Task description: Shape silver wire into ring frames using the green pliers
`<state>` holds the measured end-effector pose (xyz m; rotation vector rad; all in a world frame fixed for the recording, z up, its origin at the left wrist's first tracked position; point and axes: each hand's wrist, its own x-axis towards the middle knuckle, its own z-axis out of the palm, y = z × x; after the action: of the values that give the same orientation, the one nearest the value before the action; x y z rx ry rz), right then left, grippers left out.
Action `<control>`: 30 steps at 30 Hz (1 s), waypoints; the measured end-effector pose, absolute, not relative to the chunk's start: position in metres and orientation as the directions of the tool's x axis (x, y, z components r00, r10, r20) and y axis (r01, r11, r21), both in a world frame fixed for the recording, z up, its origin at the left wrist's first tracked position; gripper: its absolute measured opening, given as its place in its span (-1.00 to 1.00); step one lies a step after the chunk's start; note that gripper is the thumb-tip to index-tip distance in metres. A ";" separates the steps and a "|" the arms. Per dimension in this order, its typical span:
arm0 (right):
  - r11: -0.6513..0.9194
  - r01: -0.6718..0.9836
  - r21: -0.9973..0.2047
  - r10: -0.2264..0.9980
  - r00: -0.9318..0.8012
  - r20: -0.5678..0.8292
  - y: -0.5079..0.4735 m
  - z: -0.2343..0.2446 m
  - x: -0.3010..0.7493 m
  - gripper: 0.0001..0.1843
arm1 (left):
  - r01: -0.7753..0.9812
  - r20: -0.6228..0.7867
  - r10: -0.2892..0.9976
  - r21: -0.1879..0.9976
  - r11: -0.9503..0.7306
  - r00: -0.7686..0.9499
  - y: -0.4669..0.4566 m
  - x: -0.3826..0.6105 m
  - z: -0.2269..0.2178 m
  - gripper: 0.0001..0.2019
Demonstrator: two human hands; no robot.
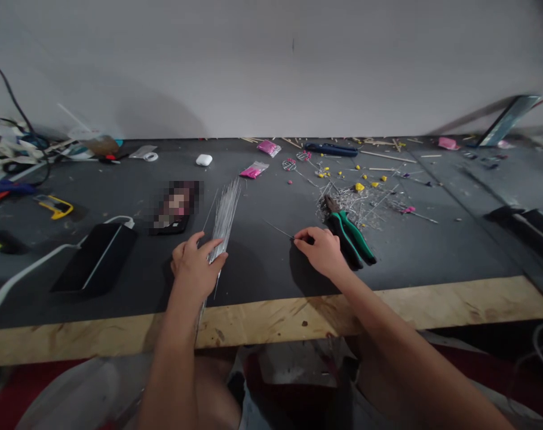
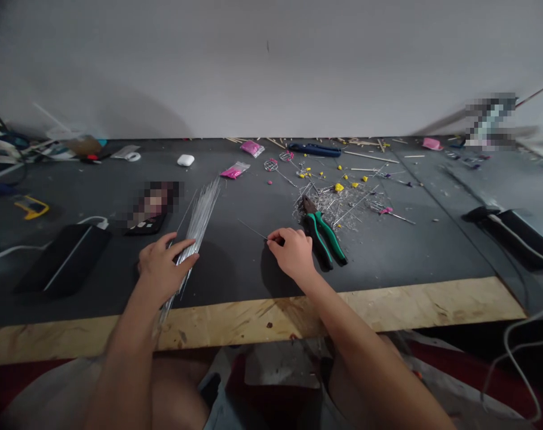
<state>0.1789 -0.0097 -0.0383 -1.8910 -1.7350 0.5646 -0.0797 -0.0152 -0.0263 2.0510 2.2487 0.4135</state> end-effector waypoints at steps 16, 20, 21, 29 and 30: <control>-0.081 0.325 -0.942 0.963 0.270 0.010 -0.015 -0.021 0.218 -0.78 | 0.838 0.031 0.956 0.490 0.239 -0.290 -0.004 -0.118 -0.022 -0.66; -0.083 0.210 -0.974 0.899 0.437 0.017 -0.025 -0.017 0.246 -0.78 | 0.919 0.056 0.987 0.377 0.117 -0.149 -0.008 -0.133 -0.022 -0.67; -0.086 0.198 -0.976 0.891 0.453 0.014 -0.028 -0.017 0.251 -0.78 | 0.941 0.079 0.989 0.323 0.097 -0.129 -0.010 -0.136 -0.023 -0.68; -0.094 0.270 -0.958 0.889 0.456 0.042 -0.037 -0.027 0.274 -0.80 | 0.992 0.138 0.990 0.122 0.017 -0.034 -0.049 -0.155 -0.035 -0.64; -0.093 0.273 -0.957 0.891 0.451 0.042 -0.037 -0.028 0.276 -0.80 | 0.995 0.128 0.992 0.101 0.012 -0.025 -0.057 -0.158 -0.037 -0.63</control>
<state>0.2755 -0.0371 -0.0279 -1.6233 -1.0329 0.7163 -0.1584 -0.0570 -0.0368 2.2079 2.2491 0.2560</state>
